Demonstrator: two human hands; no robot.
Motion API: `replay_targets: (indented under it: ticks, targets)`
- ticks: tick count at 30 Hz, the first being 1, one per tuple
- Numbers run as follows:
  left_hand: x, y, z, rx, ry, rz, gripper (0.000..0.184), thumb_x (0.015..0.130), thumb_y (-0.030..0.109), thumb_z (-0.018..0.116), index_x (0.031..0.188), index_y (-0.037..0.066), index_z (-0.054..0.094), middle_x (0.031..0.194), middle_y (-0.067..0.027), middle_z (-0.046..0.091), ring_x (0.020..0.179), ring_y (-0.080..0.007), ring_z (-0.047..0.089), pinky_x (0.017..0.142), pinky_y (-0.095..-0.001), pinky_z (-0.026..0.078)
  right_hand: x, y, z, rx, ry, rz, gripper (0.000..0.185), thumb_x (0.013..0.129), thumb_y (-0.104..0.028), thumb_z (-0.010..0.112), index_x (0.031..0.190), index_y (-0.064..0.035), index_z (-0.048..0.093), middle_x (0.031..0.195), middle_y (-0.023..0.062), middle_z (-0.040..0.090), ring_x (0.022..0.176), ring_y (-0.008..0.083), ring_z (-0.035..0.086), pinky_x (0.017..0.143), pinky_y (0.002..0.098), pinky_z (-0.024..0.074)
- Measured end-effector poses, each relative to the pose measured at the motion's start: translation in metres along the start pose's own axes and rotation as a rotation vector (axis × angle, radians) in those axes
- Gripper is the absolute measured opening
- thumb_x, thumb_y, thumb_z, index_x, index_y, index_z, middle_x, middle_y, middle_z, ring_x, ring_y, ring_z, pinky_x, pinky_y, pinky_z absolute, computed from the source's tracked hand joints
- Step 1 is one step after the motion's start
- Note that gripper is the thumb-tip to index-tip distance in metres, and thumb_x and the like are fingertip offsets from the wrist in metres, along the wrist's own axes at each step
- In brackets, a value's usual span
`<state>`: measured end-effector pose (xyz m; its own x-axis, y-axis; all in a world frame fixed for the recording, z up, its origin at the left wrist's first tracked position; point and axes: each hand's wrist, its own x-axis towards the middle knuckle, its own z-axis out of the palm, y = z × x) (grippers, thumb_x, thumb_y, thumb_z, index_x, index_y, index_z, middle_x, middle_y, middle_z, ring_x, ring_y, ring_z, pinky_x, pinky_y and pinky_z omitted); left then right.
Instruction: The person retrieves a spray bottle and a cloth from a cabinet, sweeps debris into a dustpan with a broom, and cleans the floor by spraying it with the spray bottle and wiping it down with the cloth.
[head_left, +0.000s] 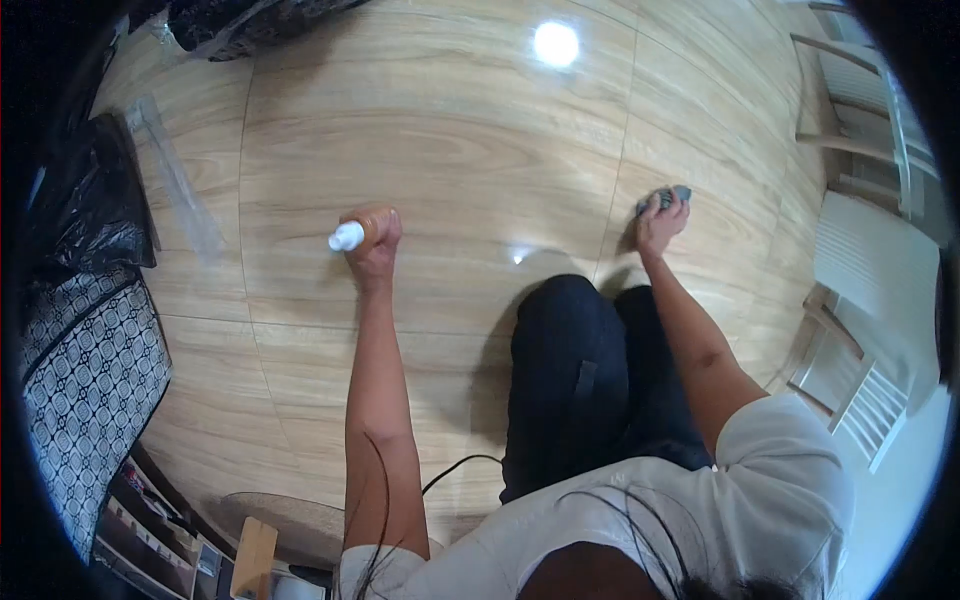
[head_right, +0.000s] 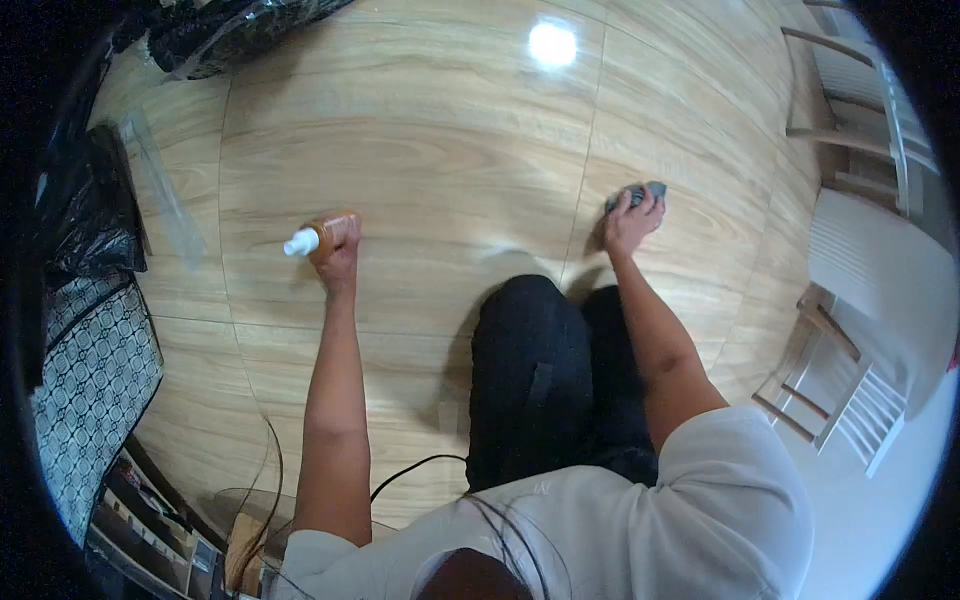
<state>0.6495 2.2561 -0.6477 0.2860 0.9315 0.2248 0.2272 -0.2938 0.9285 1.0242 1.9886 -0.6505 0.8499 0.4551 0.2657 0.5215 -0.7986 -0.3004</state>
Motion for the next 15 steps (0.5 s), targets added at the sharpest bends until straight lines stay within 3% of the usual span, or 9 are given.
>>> replay_targets:
  ticks: [1, 4, 6, 7, 9, 11, 12, 14, 15]
  targets:
    - [0.001, 0.010, -0.003, -0.004, -0.008, 0.000, 0.033, 0.071, 0.006, 0.079, 0.085, 0.005, 0.050, 0.078, -0.0016, 0.050, 0.070, -0.0137, 0.051, 0.067, -0.0281, 0.046, -0.016, -0.001, 0.001, -0.072, 0.064, 0.153, 0.040, 0.087, -0.026, 0.058, 0.121, -0.0057, 0.051, 0.132, 0.0282, 0.038, 0.124, 0.0428, 0.034, 0.104, 0.0476, 0.0276]
    - [0.011, 0.021, -0.001, 0.203, -0.037, 0.132, 0.027, 0.076, 0.004, 0.073, 0.077, 0.005, 0.046, 0.069, 0.0007, 0.045, 0.062, -0.0114, 0.046, 0.060, -0.0257, 0.044, -0.051, -0.101, 0.007, 0.158, -0.022, -0.088, 0.044, 0.087, -0.026, 0.058, 0.122, -0.0013, 0.049, 0.137, 0.0272, 0.031, 0.127, 0.0438, 0.027, 0.105, 0.0536, 0.0199]
    - [0.006, 0.000, -0.001, 0.119, -0.054, 0.012, 0.024, 0.080, 0.003, 0.067, 0.073, 0.007, 0.045, 0.066, 0.0012, 0.042, 0.060, -0.0108, 0.044, 0.057, -0.0257, 0.043, -0.058, -0.172, 0.011, 0.275, -0.163, -0.282, 0.045, 0.083, -0.028, 0.061, 0.121, -0.0049, 0.051, 0.137, 0.0262, 0.031, 0.130, 0.0447, 0.025, 0.108, 0.0555, 0.0169]
    - [0.005, 0.002, 0.005, -0.552, 0.009, -0.328, 0.024, 0.077, 0.001, 0.067, 0.073, 0.009, 0.045, 0.067, 0.0008, 0.043, 0.061, -0.0111, 0.043, 0.056, -0.0288, 0.044, -0.056, -0.205, 0.022, 0.313, -0.205, -0.370, 0.044, 0.083, -0.028, 0.062, 0.121, -0.0075, 0.052, 0.137, 0.0249, 0.033, 0.130, 0.0451, 0.025, 0.108, 0.0564, 0.0173]
    - [0.013, 0.013, -0.001, -1.136, -0.144, -0.421, 0.022, 0.080, 0.000, 0.065, 0.075, 0.009, 0.045, 0.063, 0.0026, 0.040, 0.060, -0.0129, 0.042, 0.058, -0.0312, 0.045, -0.043, -0.271, 0.045, 0.358, -0.232, -0.570, 0.042, 0.082, -0.027, 0.062, 0.119, -0.0084, 0.053, 0.136, 0.0240, 0.034, 0.129, 0.0426, 0.028, 0.107, 0.0551, 0.0210]
    - [0.003, 0.018, 0.004, -0.739, -0.042, -0.295, 0.021, 0.078, -0.003, 0.061, 0.081, 0.010, 0.044, 0.065, 0.0015, 0.036, 0.060, -0.0123, 0.037, 0.057, -0.0284, 0.042, -0.027, -0.337, 0.075, 0.426, -0.249, -0.667, 0.043, 0.082, -0.028, 0.062, 0.119, -0.0085, 0.054, 0.136, 0.0234, 0.035, 0.129, 0.0417, 0.029, 0.107, 0.0546, 0.0209]
    - [0.010, 0.021, 0.003, -1.126, -0.063, -0.423, 0.009, 0.073, 0.005, 0.056, 0.074, 0.008, 0.047, 0.064, 0.0006, 0.038, 0.056, -0.0116, 0.036, 0.054, -0.0263, 0.039, -0.017, -0.371, 0.090, 0.463, -0.261, -0.766, 0.041, 0.082, -0.028, 0.062, 0.117, -0.0087, 0.055, 0.134, 0.0225, 0.038, 0.128, 0.0408, 0.031, 0.107, 0.0535, 0.0225]
    - [0.018, 0.029, -0.002, -1.270, -0.171, -0.434, 0.023, 0.082, 0.019, 0.055, 0.068, 0.009, 0.039, 0.058, 0.0009, 0.030, 0.052, -0.0120, 0.033, 0.046, -0.0259, 0.028, -0.005, -0.441, 0.124, 0.517, -0.264, -0.884, 0.039, 0.082, -0.029, 0.062, 0.114, -0.0089, 0.056, 0.132, 0.0217, 0.041, 0.127, 0.0399, 0.033, 0.107, 0.0524, 0.0240]
    - [0.013, 0.023, -0.003, -1.030, -0.141, -0.341, 0.024, 0.083, 0.026, 0.057, 0.073, 0.009, 0.043, 0.062, -0.0006, 0.037, 0.055, -0.0141, 0.038, 0.048, -0.0281, 0.033, -0.006, -0.475, 0.144, 0.579, -0.281, -0.967, 0.037, 0.081, -0.030, 0.062, 0.111, -0.0090, 0.056, 0.130, 0.0208, 0.043, 0.125, 0.0395, 0.035, 0.106, 0.0515, 0.0259]
